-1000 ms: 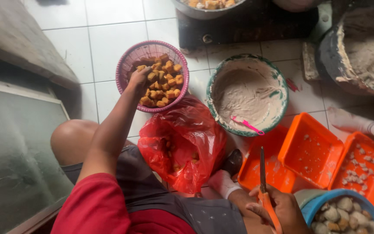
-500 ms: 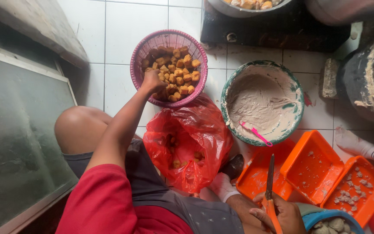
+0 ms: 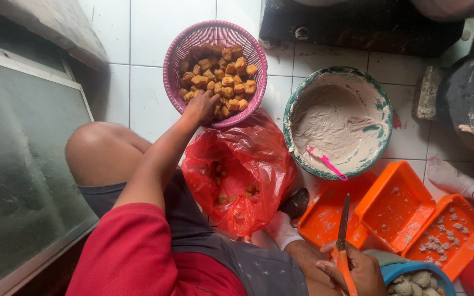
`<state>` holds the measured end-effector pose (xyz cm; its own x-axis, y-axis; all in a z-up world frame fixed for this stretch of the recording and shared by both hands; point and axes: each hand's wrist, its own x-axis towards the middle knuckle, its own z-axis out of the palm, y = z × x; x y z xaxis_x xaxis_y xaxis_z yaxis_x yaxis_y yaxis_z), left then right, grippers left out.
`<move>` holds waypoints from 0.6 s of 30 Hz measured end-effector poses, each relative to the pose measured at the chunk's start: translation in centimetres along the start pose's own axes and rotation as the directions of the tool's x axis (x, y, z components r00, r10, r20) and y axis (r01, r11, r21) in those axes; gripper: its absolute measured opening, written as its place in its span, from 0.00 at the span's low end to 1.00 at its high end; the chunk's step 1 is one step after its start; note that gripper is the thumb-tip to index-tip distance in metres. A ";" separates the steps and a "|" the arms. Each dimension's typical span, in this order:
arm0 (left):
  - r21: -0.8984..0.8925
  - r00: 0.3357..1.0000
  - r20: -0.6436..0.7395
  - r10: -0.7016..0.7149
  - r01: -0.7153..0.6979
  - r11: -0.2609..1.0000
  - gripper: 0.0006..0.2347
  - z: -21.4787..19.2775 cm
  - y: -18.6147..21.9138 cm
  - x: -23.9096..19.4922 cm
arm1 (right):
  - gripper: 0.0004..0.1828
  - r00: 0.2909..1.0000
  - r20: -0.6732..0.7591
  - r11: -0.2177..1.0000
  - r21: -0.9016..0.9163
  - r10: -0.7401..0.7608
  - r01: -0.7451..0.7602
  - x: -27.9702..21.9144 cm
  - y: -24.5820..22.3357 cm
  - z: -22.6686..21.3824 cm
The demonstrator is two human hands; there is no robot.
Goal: The person sits on the floor and uses orange-handled scissors to cut small fried food items into smaller pieces. The cut pieces are placed into a red plastic bag. A second person is visible in the background handling a dough mixture.
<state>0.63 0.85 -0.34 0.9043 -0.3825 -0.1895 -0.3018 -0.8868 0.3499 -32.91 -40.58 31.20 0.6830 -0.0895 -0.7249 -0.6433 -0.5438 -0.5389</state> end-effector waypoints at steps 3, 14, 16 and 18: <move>-0.101 0.999 -0.040 -0.007 0.003 0.995 0.14 -0.5 -0.4 0.0 | 0.22 1.000 -0.006 1.000 0.014 -0.028 0.028 -0.3 0.2 -0.2; -0.624 0.968 -0.003 -0.252 0.195 0.756 0.20 -13.6 7.7 1.7 | 0.23 0.992 -0.108 0.965 0.248 -0.064 0.089 -3.0 1.2 0.6; -0.789 0.978 0.105 -0.182 0.194 0.584 0.12 -14.4 11.0 2.3 | 0.23 0.983 -0.133 0.945 0.287 -0.124 0.158 -4.6 2.3 0.4; -0.957 0.982 0.184 -0.032 0.186 0.222 0.10 -14.0 14.2 2.7 | 0.23 0.973 -0.231 0.950 0.297 -0.027 0.097 -6.0 3.4 0.7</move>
<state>2.99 -9.18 16.97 0.8427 -0.3948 -0.3661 0.3904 -0.0201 0.9204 -39.47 -41.31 33.43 0.7615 -0.2654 -0.5914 -0.6477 -0.2772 -0.7097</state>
